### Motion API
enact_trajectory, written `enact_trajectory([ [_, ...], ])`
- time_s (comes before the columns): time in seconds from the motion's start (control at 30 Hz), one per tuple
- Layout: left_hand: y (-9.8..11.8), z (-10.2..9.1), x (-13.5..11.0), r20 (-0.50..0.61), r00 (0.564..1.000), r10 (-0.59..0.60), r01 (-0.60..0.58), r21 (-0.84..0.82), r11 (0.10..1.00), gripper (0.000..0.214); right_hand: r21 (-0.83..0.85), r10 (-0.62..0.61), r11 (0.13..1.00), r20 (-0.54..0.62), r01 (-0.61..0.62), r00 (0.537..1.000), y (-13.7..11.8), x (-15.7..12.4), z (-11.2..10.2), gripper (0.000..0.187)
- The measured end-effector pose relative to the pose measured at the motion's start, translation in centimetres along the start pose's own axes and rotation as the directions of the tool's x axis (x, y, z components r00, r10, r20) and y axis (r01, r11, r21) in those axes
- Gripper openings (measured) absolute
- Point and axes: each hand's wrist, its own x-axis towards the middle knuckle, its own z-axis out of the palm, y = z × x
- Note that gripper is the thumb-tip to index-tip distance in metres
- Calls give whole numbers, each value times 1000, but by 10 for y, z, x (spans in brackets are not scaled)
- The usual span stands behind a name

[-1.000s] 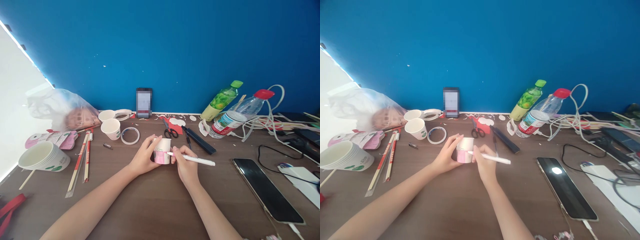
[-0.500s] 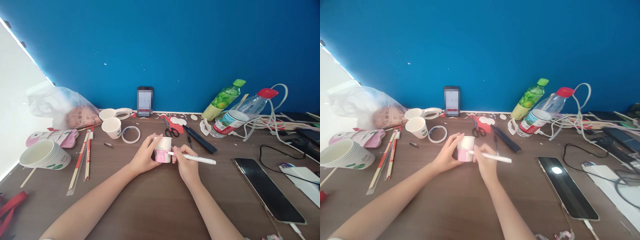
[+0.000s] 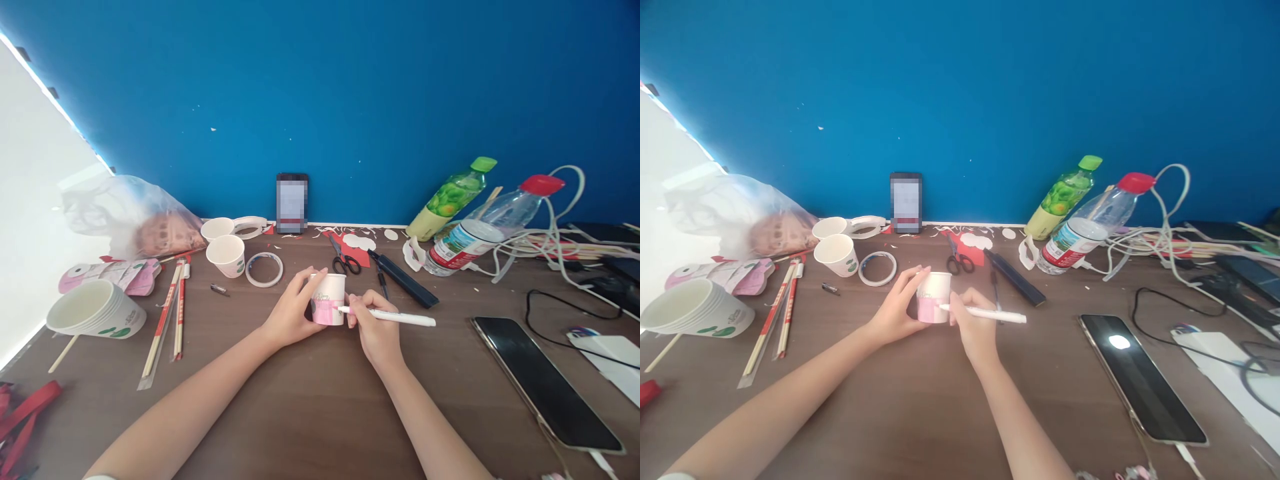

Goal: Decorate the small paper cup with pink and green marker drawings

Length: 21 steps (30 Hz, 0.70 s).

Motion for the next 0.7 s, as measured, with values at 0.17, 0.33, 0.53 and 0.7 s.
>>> enact_trajectory([
  [0.17,1,-1,0,7,1000,-17,17,-1,1000,91,-1,0,1000,15,0,1000,1,0,-1,41],
  [0.33,2,-1,0,12,1000,-27,27,-1,1000,92,3,4,1000,28,-4,1000,2,1,-2,43],
  [0.53,1,0,0,-1,1000,-16,16,-15,1000,92,19,7,1000,37,-8,999,0,0,0,43],
  [0.7,1,-1,0,4,1000,-16,16,-16,1000,91,40,22,999,42,-23,999,-1,-1,1,40],
])
